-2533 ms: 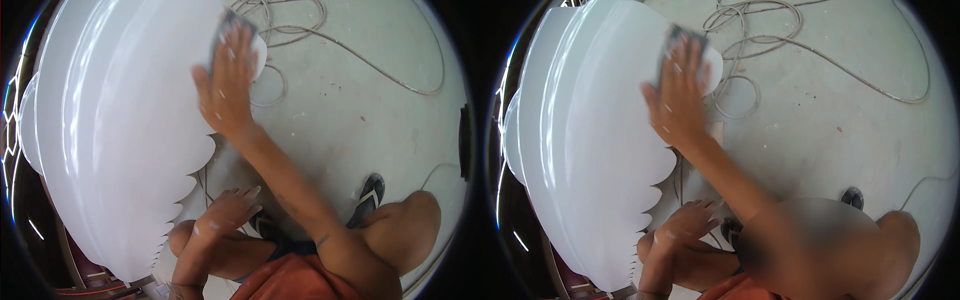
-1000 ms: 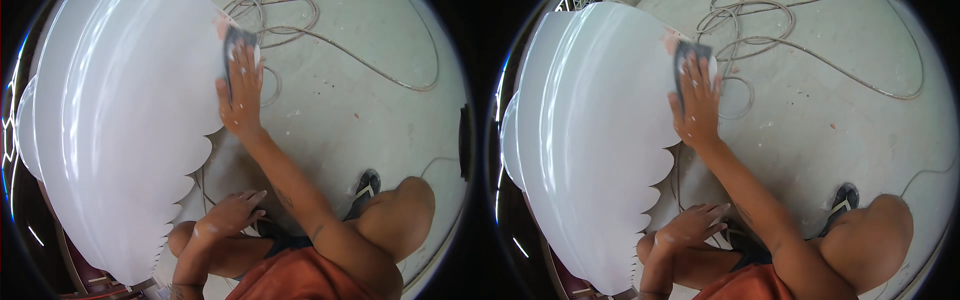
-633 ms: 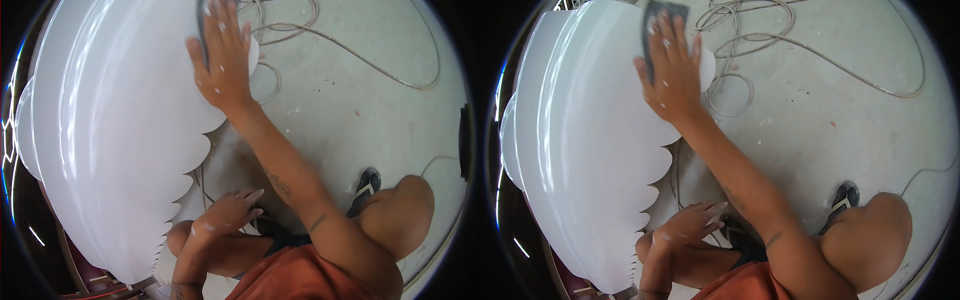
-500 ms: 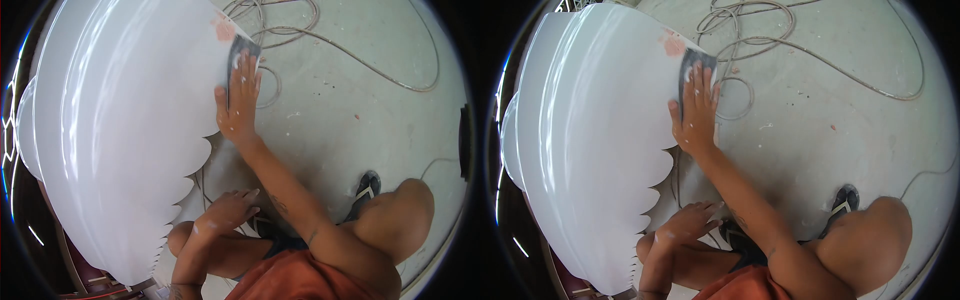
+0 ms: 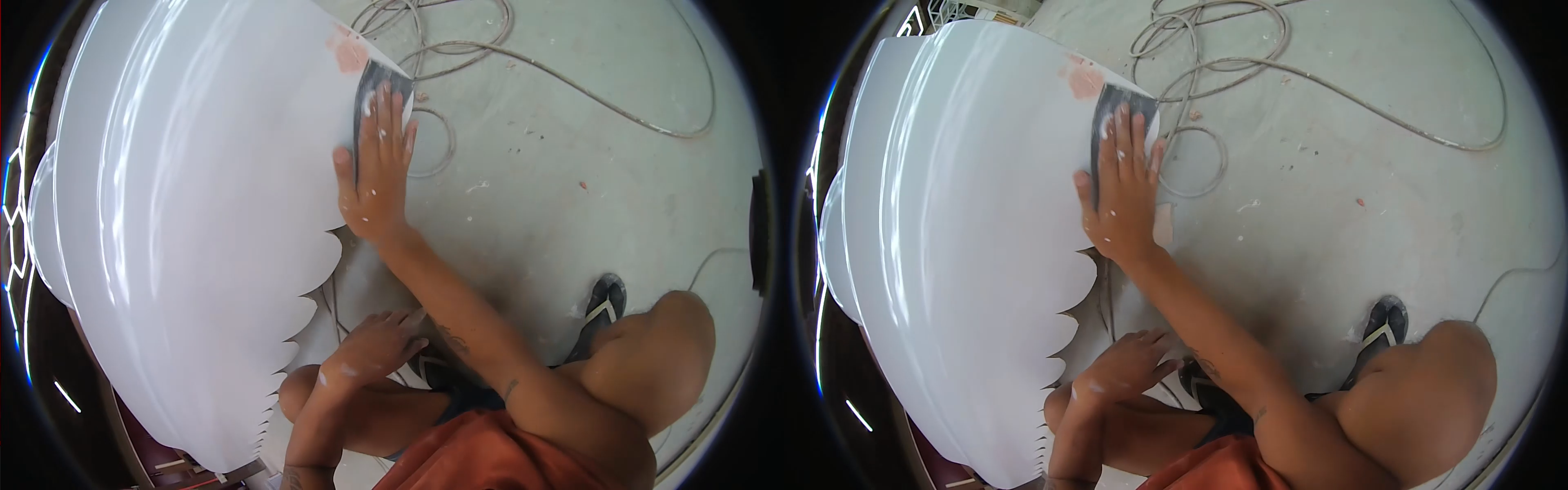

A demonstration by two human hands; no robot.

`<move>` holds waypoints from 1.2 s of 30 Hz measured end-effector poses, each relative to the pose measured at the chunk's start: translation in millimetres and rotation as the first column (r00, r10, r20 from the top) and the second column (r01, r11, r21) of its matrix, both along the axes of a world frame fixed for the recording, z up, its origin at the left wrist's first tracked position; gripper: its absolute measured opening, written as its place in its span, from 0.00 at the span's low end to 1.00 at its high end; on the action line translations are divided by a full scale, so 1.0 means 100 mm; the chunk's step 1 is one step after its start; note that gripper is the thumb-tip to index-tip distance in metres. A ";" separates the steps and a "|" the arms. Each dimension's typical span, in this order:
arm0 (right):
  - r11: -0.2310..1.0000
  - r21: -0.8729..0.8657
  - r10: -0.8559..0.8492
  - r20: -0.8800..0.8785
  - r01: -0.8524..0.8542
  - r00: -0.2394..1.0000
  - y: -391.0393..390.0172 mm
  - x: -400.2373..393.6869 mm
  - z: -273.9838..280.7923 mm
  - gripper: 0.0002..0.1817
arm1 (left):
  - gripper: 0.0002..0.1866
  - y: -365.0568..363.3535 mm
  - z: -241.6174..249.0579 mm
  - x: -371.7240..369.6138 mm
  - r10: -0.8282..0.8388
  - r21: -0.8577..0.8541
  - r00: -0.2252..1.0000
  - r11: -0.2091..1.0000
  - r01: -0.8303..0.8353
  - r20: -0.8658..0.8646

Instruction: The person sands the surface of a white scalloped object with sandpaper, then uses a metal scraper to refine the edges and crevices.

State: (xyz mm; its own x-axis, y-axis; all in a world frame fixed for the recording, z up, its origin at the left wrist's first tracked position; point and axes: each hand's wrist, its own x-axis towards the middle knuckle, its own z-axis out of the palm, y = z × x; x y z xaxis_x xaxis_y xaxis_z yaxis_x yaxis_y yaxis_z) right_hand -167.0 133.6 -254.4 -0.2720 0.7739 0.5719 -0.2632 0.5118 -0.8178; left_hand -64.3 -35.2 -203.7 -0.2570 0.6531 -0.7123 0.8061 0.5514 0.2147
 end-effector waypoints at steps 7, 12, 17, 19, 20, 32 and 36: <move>0.996 0.088 0.037 -0.191 -0.020 0.981 0.56 -0.31 0.97 0.41 | 0.29 0.00 0.01 0.13 0.012 0.086 0.998 0.996 -0.017 0.056; 1.000 0.018 -0.004 0.094 0.003 0.996 0.14 -0.11 -0.01 0.41 | 0.30 0.01 0.03 0.03 0.026 0.023 1.000 0.999 -0.026 0.015; 0.999 -0.046 0.002 0.069 0.001 0.998 0.25 -0.17 0.51 0.39 | 0.30 0.06 0.07 0.09 0.018 -0.019 1.000 1.000 -0.018 -0.024; 0.999 0.037 -0.034 -0.001 0.034 0.999 0.53 -0.30 0.95 0.40 | 0.29 0.04 0.08 0.12 0.007 0.075 1.000 0.997 -0.005 -0.024; 0.991 0.098 -0.088 0.015 0.086 0.996 0.63 -0.34 1.07 0.40 | 0.29 0.03 0.07 0.13 0.015 0.094 0.999 0.995 -0.018 0.030; 0.999 -0.045 0.004 0.016 -0.004 1.000 0.22 -0.21 0.52 0.39 | 0.29 0.12 0.07 0.14 -0.002 0.014 1.000 1.000 0.002 -0.016; 0.992 0.126 0.002 -0.038 0.002 0.999 0.70 -0.35 1.16 0.41 | 0.30 0.08 0.10 0.21 -0.048 0.159 0.995 0.987 0.034 0.085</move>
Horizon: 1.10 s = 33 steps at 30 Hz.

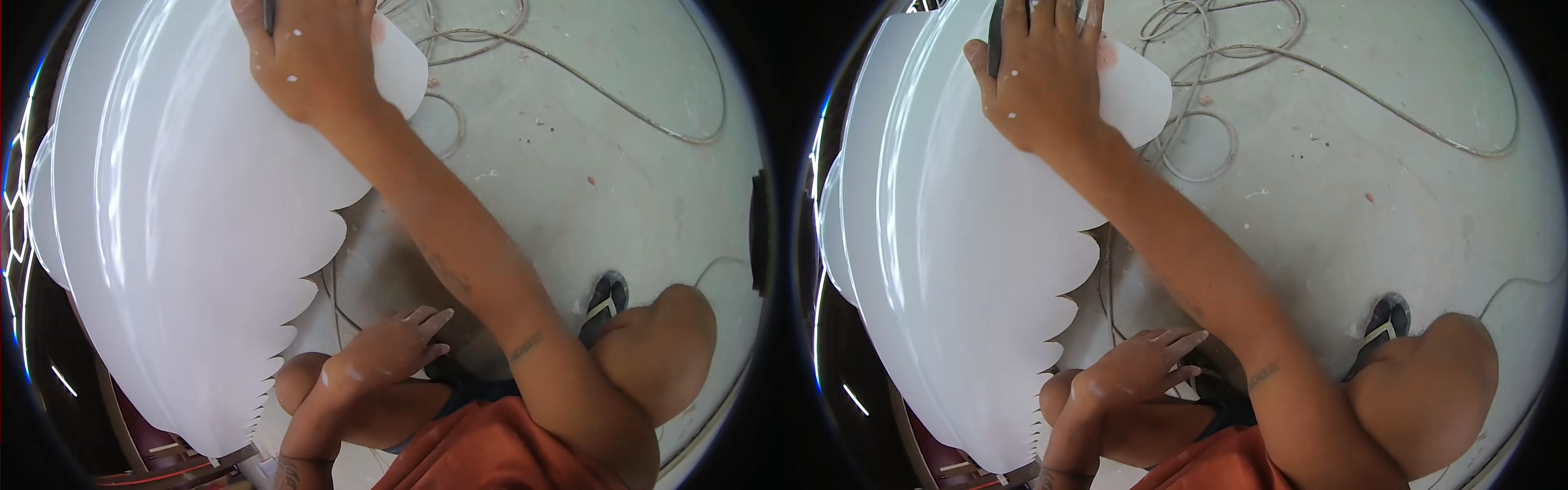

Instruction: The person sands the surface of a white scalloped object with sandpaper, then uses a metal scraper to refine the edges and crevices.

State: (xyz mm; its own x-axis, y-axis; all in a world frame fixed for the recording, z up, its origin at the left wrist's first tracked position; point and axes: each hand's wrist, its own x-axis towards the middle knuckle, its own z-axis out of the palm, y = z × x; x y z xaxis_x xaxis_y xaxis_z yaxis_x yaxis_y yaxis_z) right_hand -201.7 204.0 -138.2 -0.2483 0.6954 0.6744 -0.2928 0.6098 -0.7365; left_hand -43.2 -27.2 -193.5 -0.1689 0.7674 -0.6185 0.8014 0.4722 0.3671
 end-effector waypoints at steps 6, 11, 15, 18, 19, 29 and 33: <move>0.995 -0.101 0.015 0.048 -0.010 0.999 -0.45 0.15 -1.07 0.42 | 0.31 0.01 -0.02 -0.18 0.078 -0.224 0.993 0.970 -0.097 -0.092; 0.984 -0.177 0.034 0.049 -0.025 0.998 -0.46 0.23 -1.02 0.42 | 0.30 -0.05 -0.04 -0.15 0.081 -0.201 0.987 0.974 -0.108 -0.139; 0.993 0.004 0.117 -0.007 -0.117 0.993 -0.14 0.08 -0.27 0.42 | 0.28 -0.09 -0.01 0.01 0.032 -0.002 0.999 0.999 -0.032 -0.025; 0.978 0.154 -0.142 -0.006 0.142 0.990 -0.08 0.03 -0.23 0.40 | 0.30 -0.05 0.03 0.02 0.059 -0.092 0.997 0.994 -0.055 0.044; 0.994 0.092 -0.052 0.016 0.050 0.999 -0.15 0.09 -0.37 0.41 | 0.30 -0.09 0.01 0.01 0.062 -0.094 0.997 0.994 -0.058 0.038; 0.999 0.002 0.036 -0.009 -0.036 0.999 -0.36 0.18 -0.54 0.38 | 0.24 -0.07 0.03 -0.06 0.055 -0.031 0.990 0.998 -0.059 -0.126; 0.998 0.055 0.013 -0.010 -0.013 1.000 -0.28 0.17 -0.48 0.37 | 0.23 -0.09 -0.01 -0.03 0.039 0.047 0.999 0.998 -0.039 0.002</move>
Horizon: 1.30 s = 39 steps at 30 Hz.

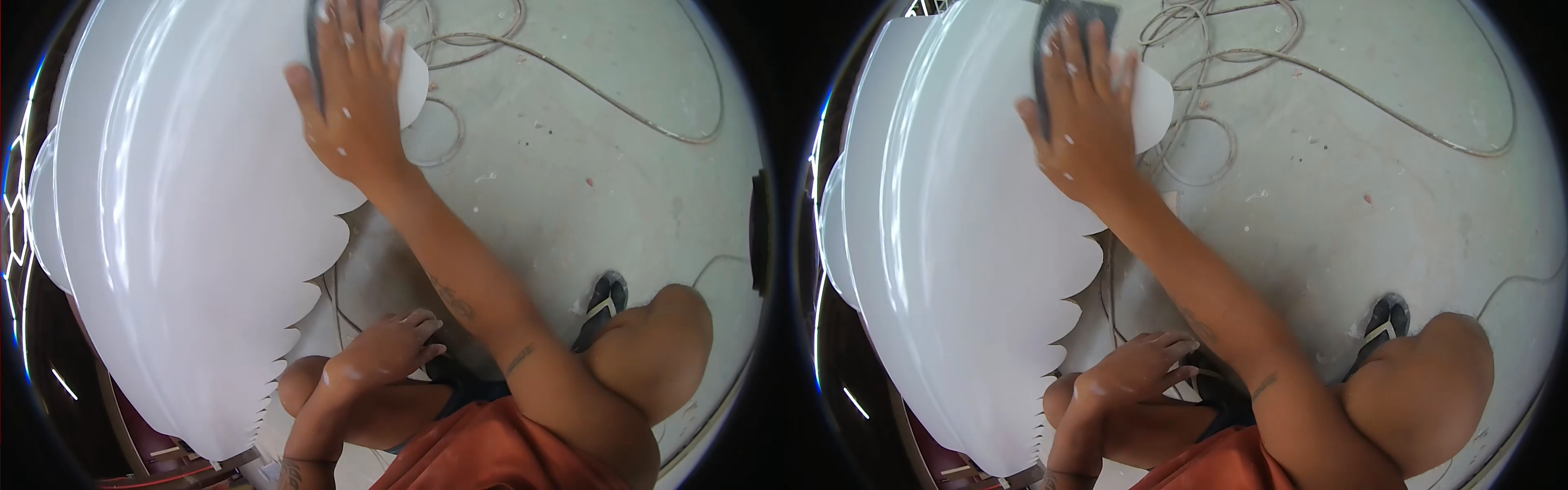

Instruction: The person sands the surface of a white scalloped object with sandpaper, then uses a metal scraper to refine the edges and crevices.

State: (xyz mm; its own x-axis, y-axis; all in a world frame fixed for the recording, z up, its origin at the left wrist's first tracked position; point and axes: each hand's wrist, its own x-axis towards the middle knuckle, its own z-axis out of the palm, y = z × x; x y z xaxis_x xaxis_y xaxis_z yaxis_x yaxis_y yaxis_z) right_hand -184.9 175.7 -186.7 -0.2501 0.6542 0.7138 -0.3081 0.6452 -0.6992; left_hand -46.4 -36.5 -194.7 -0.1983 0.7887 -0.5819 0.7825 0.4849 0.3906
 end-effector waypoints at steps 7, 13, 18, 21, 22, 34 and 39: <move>0.993 -0.113 0.034 -0.025 -0.037 0.999 -0.34 0.12 -0.47 0.34 | 0.26 0.12 -0.05 -0.10 -0.046 -0.442 0.996 0.897 0.010 -0.070; 0.997 -0.081 -0.023 -0.091 0.015 0.996 -0.02 0.06 -0.05 0.34 | 0.26 -0.01 -0.03 -0.03 0.042 -0.091 0.997 0.995 -0.037 0.059; 0.996 -0.093 0.016 0.061 -0.011 0.998 -0.30 0.21 -0.51 0.33 | 0.23 0.00 -0.13 -0.10 -0.069 -0.274 0.994 0.961 0.043 -0.085; 0.995 -0.100 0.015 0.022 -0.012 1.000 -0.21 0.12 -0.32 0.33 | 0.25 0.00 -0.09 -0.04 -0.046 -0.162 0.989 0.987 0.023 -0.142; 0.997 -0.082 0.012 -0.022 -0.014 1.000 -0.08 0.07 -0.15 0.34 | 0.25 0.00 -0.05 -0.01 -0.045 -0.165 0.989 0.986 0.022 -0.139; 0.965 -0.262 0.000 0.101 0.027 0.995 -0.27 0.05 -0.86 0.40 | 0.26 -0.04 -0.04 -0.09 0.033 -0.284 0.994 0.957 -0.061 -0.101; 0.992 -0.123 -0.013 -0.032 0.009 0.999 -0.03 -0.12 0.15 0.41 | 0.23 -0.09 -0.14 -0.03 -0.020 -0.092 0.988 0.996 0.006 -0.153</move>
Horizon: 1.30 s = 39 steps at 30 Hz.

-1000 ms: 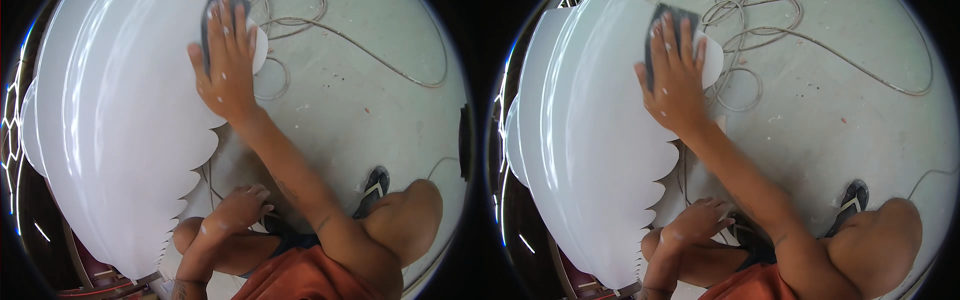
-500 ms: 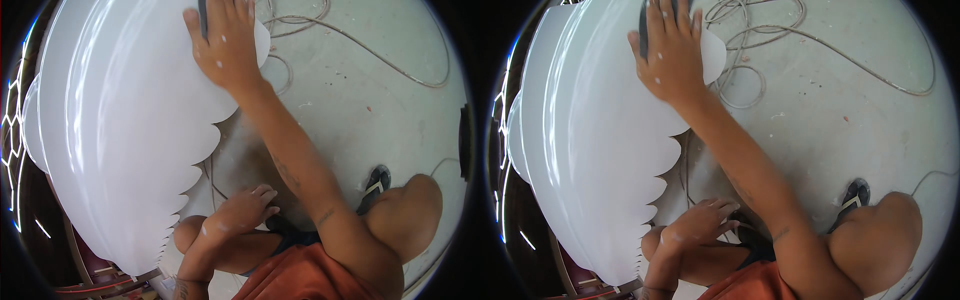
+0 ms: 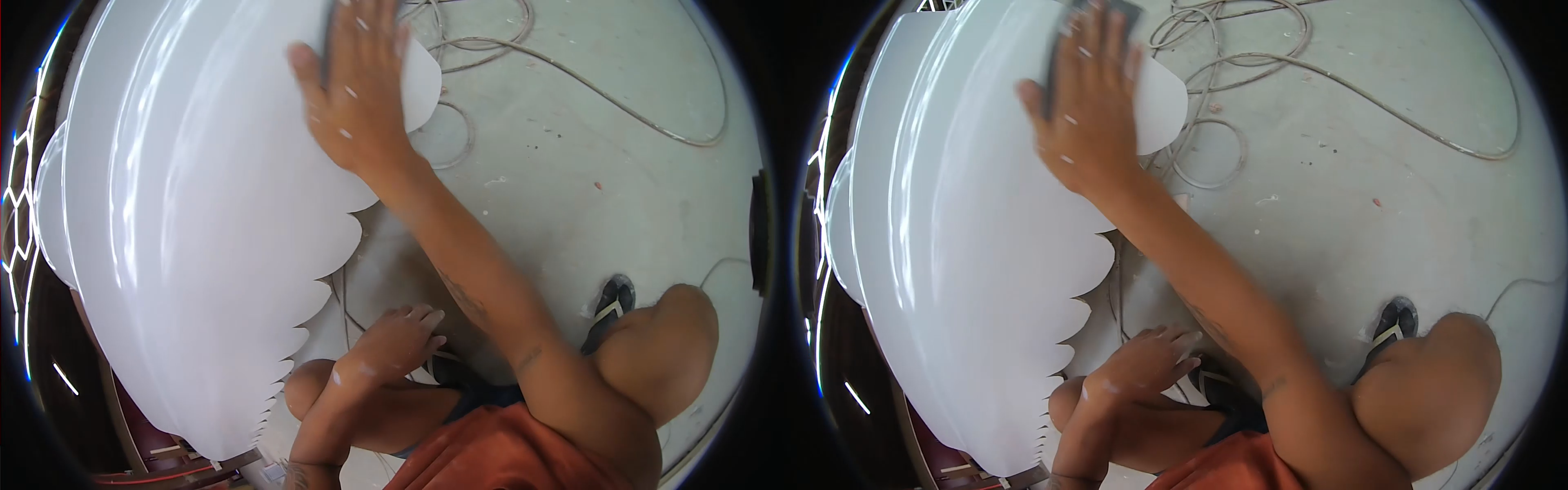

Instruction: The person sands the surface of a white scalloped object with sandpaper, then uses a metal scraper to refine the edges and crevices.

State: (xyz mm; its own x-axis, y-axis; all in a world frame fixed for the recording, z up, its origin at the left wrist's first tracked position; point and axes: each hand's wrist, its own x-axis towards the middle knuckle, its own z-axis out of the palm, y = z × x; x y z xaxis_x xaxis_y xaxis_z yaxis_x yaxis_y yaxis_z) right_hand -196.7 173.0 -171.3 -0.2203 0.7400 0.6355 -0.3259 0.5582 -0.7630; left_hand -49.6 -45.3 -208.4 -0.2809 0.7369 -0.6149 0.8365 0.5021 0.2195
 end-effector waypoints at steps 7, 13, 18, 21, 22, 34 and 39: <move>0.999 0.032 0.031 0.102 -0.034 0.994 0.04 0.13 -0.64 0.42 | 0.22 0.07 -0.05 -0.06 -0.038 -0.062 0.996 0.997 0.043 0.083; 1.000 -0.026 -0.004 0.150 0.008 0.989 -0.24 0.20 -0.87 0.44 | 0.21 0.15 0.03 -0.01 -0.029 -0.055 0.997 0.998 0.033 0.078; 0.996 0.091 0.014 -0.029 -0.011 0.999 0.07 -0.03 0.22 0.43 | 0.22 0.22 0.18 0.04 -0.060 0.034 0.992 0.998 0.057 0.111; 0.987 0.160 0.031 -0.029 -0.026 0.999 0.10 0.02 0.02 0.42 | 0.23 0.22 0.08 -0.01 0.003 -0.089 0.994 0.996 0.007 0.112; 0.993 0.113 0.040 -0.018 -0.037 0.999 0.01 0.07 -0.21 0.42 | 0.23 0.19 0.05 -0.01 0.006 -0.093 0.994 0.996 0.004 0.109; 0.987 0.156 0.047 -0.155 -0.022 0.987 -0.09 0.04 0.26 0.43 | 0.25 0.17 0.19 0.10 -0.007 0.063 0.995 0.998 0.001 0.099; 0.975 0.216 0.066 -0.057 -0.052 0.996 -0.24 0.12 -0.05 0.43 | 0.25 0.10 0.09 0.00 0.019 -0.043 0.999 0.999 -0.018 0.039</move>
State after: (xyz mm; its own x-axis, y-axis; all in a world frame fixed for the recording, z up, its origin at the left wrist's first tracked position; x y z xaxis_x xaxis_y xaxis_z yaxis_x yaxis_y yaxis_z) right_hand -184.8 149.1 -176.1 -0.2140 0.5718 0.7920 -0.4069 0.6849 -0.6045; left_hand -49.1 -35.8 -198.9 -0.2692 0.7045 -0.6567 0.8182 0.5269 0.2299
